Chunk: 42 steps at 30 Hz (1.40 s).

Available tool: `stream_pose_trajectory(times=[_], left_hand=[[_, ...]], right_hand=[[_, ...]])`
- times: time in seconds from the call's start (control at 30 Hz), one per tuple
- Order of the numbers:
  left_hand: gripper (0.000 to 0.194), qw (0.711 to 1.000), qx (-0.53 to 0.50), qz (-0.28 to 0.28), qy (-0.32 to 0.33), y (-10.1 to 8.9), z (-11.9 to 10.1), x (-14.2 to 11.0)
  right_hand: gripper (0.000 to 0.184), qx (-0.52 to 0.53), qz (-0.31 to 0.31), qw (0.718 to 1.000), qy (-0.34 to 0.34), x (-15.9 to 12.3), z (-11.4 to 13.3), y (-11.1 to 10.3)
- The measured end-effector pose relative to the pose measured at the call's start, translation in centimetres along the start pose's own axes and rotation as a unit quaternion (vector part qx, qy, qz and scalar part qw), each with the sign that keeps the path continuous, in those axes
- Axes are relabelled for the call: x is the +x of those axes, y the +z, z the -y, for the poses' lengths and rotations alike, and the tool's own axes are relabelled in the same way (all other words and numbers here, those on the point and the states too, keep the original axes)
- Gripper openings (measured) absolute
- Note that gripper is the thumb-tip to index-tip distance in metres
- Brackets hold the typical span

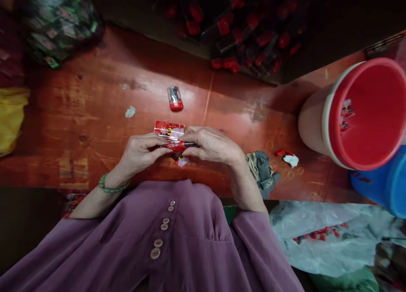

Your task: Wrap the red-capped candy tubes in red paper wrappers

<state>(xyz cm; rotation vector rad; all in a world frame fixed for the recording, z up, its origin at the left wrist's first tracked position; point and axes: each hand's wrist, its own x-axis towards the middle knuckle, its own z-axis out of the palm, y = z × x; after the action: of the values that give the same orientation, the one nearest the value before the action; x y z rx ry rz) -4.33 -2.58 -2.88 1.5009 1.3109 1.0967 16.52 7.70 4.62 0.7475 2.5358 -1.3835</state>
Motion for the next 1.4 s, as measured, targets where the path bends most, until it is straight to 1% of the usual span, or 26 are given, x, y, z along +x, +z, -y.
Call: stream_pose_trajectory(times=[0.07,0.13,0.23,0.3,0.37,0.5,0.6,0.83,0.97,1.1,1.2,1.33,1.4], left_hand=[[0.009,0.999,-0.017,0.034,-0.037,0.0,-0.1,0.0],[0.013,0.993,-0.042,0.082,-0.072,0.0,-0.3,0.0],[0.023,0.982,-0.070,0.139,-0.102,-0.2,-0.5,-0.1],[0.028,0.978,-0.077,0.157,-0.111,-0.3,-0.6,-0.2],[0.031,0.977,-0.082,0.163,-0.113,-0.3,-0.6,-0.2],[0.024,0.978,-0.080,0.157,-0.113,0.1,-0.8,-0.1],[0.017,0.982,-0.082,0.139,-0.098,0.6,-0.9,0.0],[0.017,0.988,-0.093,0.086,-0.087,1.3,-0.7,0.0],[0.017,0.988,-0.094,0.081,-0.093,1.4,-0.8,0.2],[0.016,0.988,-0.096,0.082,-0.088,1.3,-0.8,0.3],[0.015,0.985,-0.104,0.081,-0.110,1.2,-0.7,0.3],[0.019,0.974,-0.138,0.046,-0.172,1.2,-0.7,0.2],[0.019,0.968,-0.159,0.046,-0.189,1.1,-0.7,0.4]], right_hand=[[0.029,0.009,0.019,1.000,-0.008,0.3,0.0,-0.2],[0.028,0.018,0.037,0.999,-0.008,0.6,0.0,-0.3],[0.025,0.027,0.052,0.998,0.006,0.8,-0.2,-0.5],[0.024,0.040,0.053,0.998,0.007,0.8,-0.3,-0.5],[0.024,0.057,0.051,0.997,0.005,0.7,-0.4,-0.5],[0.021,0.050,0.049,0.997,0.029,0.8,-0.3,-0.3],[0.018,0.030,0.054,0.997,0.035,1.1,0.0,0.1],[0.018,0.019,0.052,0.998,0.033,1.1,0.0,-0.1],[0.021,0.012,0.064,0.997,0.033,0.9,0.0,-0.4],[0.015,-0.014,0.083,0.996,0.037,1.1,0.3,-0.1],[0.018,0.001,0.059,0.998,0.035,1.3,0.2,0.4],[0.023,0.061,-0.004,0.998,0.025,1.2,-0.4,1.1],[0.025,0.098,-0.031,0.995,0.015,1.1,-0.8,1.5]])
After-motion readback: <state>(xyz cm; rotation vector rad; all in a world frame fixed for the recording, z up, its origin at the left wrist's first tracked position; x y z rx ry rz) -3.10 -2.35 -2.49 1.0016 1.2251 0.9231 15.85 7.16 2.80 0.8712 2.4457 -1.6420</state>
